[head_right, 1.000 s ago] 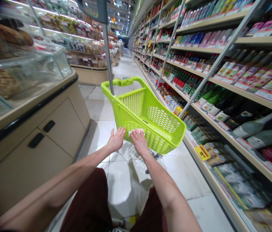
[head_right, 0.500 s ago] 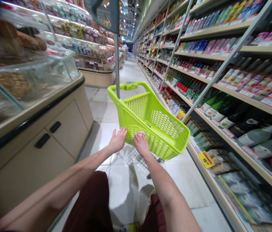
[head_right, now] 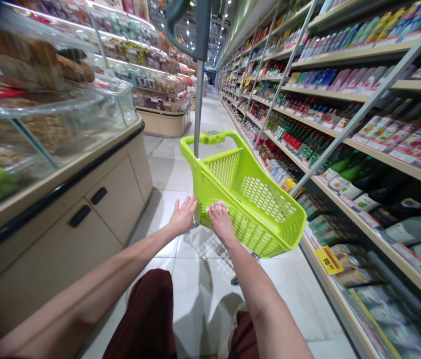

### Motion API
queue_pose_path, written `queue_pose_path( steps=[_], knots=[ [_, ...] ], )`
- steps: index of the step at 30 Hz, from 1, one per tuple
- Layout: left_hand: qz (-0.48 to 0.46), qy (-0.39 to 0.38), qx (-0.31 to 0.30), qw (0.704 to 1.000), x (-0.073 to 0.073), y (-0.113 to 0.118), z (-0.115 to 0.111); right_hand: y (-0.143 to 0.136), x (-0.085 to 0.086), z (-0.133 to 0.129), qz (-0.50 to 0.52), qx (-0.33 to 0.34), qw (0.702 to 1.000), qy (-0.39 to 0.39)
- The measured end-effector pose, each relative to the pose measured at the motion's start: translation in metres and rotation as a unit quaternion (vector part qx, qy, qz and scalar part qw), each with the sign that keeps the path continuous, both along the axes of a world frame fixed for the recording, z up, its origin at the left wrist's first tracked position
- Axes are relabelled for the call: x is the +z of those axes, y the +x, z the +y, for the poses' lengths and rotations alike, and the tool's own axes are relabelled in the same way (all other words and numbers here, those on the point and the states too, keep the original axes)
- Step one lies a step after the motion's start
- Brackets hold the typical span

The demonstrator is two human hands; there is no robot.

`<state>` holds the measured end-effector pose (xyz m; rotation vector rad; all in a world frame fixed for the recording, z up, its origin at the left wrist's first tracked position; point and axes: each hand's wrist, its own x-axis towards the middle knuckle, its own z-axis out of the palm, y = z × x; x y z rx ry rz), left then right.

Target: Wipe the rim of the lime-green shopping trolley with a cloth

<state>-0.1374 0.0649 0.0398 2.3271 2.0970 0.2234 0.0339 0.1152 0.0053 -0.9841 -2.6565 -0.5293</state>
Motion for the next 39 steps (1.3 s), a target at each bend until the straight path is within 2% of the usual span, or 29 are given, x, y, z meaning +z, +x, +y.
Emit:
queue_pose_path(
  steps=[1,3,8,10,11,12,14,19,21,23,28,30,32,36,39],
  knots=[
    [-0.001,-0.002,0.004,1.000,0.000,-0.003,0.000,-0.004,0.001,-0.001,0.001,0.007,1.000,-0.002],
    [-0.003,-0.005,0.011,1.000,0.001,-0.009,0.002,-0.018,0.015,0.003,0.028,0.024,0.999,0.009],
    [0.004,-0.006,0.042,0.999,0.016,-0.023,0.013,-0.070,0.080,0.037,0.123,0.068,0.988,0.068],
    [0.007,-0.009,0.051,0.999,0.021,-0.028,0.014,-0.085,0.096,0.052,0.127,0.066,0.987,0.071],
    [0.008,-0.010,0.053,0.999,0.021,-0.031,0.013,-0.090,0.098,0.057,0.121,0.064,0.988,0.069],
    [0.010,-0.012,0.054,0.998,0.021,-0.034,0.012,-0.093,0.097,0.061,0.109,0.064,0.990,0.066],
    [0.013,-0.016,0.058,0.998,0.018,-0.040,0.008,-0.094,0.081,0.063,0.073,0.073,0.993,0.058],
    [0.012,-0.042,0.075,0.996,0.006,-0.053,0.000,-0.077,0.013,0.038,-0.031,0.068,0.997,0.019],
    [0.010,-0.043,0.072,0.996,0.005,-0.055,-0.001,-0.070,0.000,0.029,-0.054,0.064,0.996,0.003],
    [0.009,-0.038,0.070,0.997,0.006,-0.055,0.000,-0.067,0.008,0.027,-0.034,0.076,0.996,0.009],
    [0.000,-0.021,0.072,0.997,0.018,-0.040,0.008,-0.065,0.076,0.049,0.094,0.061,0.992,0.065],
    [-0.007,-0.018,0.063,0.998,0.024,-0.031,0.009,-0.059,0.092,0.055,0.091,0.048,0.993,0.058],
    [-0.010,-0.009,0.046,0.999,0.027,-0.021,0.009,-0.046,0.093,0.054,0.071,0.042,0.995,0.049],
    [-0.010,0.016,0.018,1.000,0.026,-0.007,0.005,-0.006,0.069,0.032,0.047,0.033,0.997,0.047],
    [-0.007,0.007,0.012,1.000,0.023,0.001,0.002,0.033,0.054,0.009,0.034,0.013,0.999,0.038]
  ],
)
